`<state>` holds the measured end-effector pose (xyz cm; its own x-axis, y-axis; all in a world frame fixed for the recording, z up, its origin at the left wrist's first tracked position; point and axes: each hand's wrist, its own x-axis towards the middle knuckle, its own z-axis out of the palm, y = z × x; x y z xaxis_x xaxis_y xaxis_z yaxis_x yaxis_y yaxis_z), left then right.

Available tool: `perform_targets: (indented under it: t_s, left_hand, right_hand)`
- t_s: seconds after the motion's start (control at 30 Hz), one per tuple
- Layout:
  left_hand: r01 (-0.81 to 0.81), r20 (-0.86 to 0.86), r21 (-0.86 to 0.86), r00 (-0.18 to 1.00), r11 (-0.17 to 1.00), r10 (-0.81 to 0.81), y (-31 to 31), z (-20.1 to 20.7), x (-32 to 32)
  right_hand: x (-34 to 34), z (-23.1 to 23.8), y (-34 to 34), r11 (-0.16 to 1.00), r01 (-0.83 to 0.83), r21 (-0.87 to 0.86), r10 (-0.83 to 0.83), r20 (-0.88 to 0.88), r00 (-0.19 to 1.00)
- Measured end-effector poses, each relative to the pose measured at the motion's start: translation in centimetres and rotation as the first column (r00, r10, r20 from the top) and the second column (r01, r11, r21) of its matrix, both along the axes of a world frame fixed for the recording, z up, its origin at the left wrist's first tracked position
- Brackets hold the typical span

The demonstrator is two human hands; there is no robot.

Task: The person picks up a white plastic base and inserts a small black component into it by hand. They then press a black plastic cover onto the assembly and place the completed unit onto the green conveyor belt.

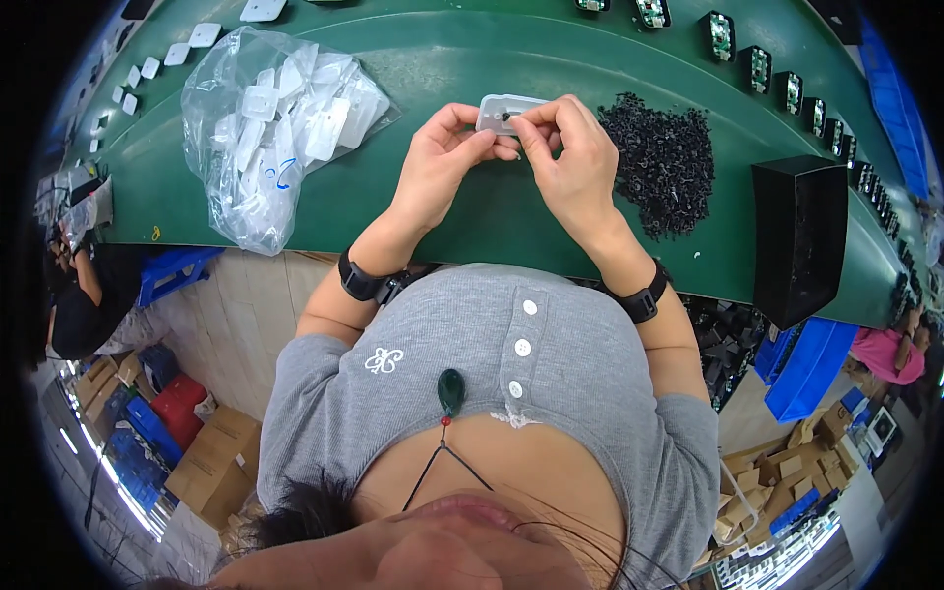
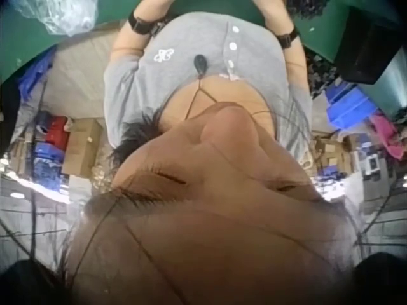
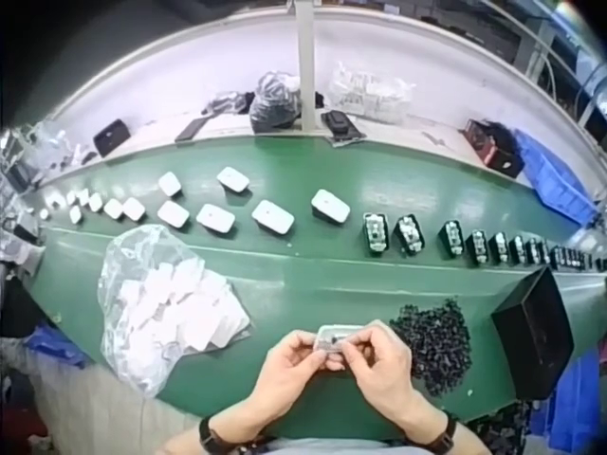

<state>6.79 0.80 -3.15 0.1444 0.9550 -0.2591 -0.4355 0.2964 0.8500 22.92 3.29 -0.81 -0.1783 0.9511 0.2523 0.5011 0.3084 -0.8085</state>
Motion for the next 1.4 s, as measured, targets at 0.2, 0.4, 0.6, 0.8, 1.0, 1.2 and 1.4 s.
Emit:
perform_targets:
  t_s: [0.2,0.4,0.6,0.8,1.0,1.2,1.4]
  left_hand:
    - [0.017,0.001,0.050,1.000,0.999,-0.017,0.1,0.4,0.4]
    - [-0.171,-0.091,0.291,0.975,0.941,0.205,0.3,-0.7,1.2]
    - [-0.122,-0.340,0.506,0.881,0.854,0.328,0.6,-0.8,1.0]
    - [-0.214,-0.042,0.299,0.971,0.930,0.237,0.0,0.1,0.1]
    - [-0.161,-0.044,0.267,0.983,0.950,0.179,0.1,0.5,0.0]
    - [-0.094,-0.058,0.243,0.992,0.965,0.112,-0.2,0.5,-2.6]
    - [-0.312,-0.082,0.128,0.943,0.941,0.324,0.4,-0.4,-5.7]
  right_hand:
    - [-0.3,-0.6,-0.2,0.999,0.037,-0.021,-0.037,0.004,0.999]
    - [-0.4,-1.6,-0.2,0.914,-0.127,-0.386,-0.061,-0.438,0.897]
    - [-0.5,-1.8,-0.3,0.929,-0.125,-0.348,-0.044,-0.440,0.897]
    - [-0.7,0.4,0.0,0.997,0.024,0.076,-0.021,-0.039,0.999]
    - [0.4,1.2,1.1,0.989,-0.127,-0.077,0.127,0.001,0.992]
    - [-0.8,0.5,2.1,0.881,-0.258,-0.395,0.184,-0.217,0.959]
    - [-4.3,-1.4,5.5,0.846,-0.392,-0.362,0.324,-0.235,0.916]
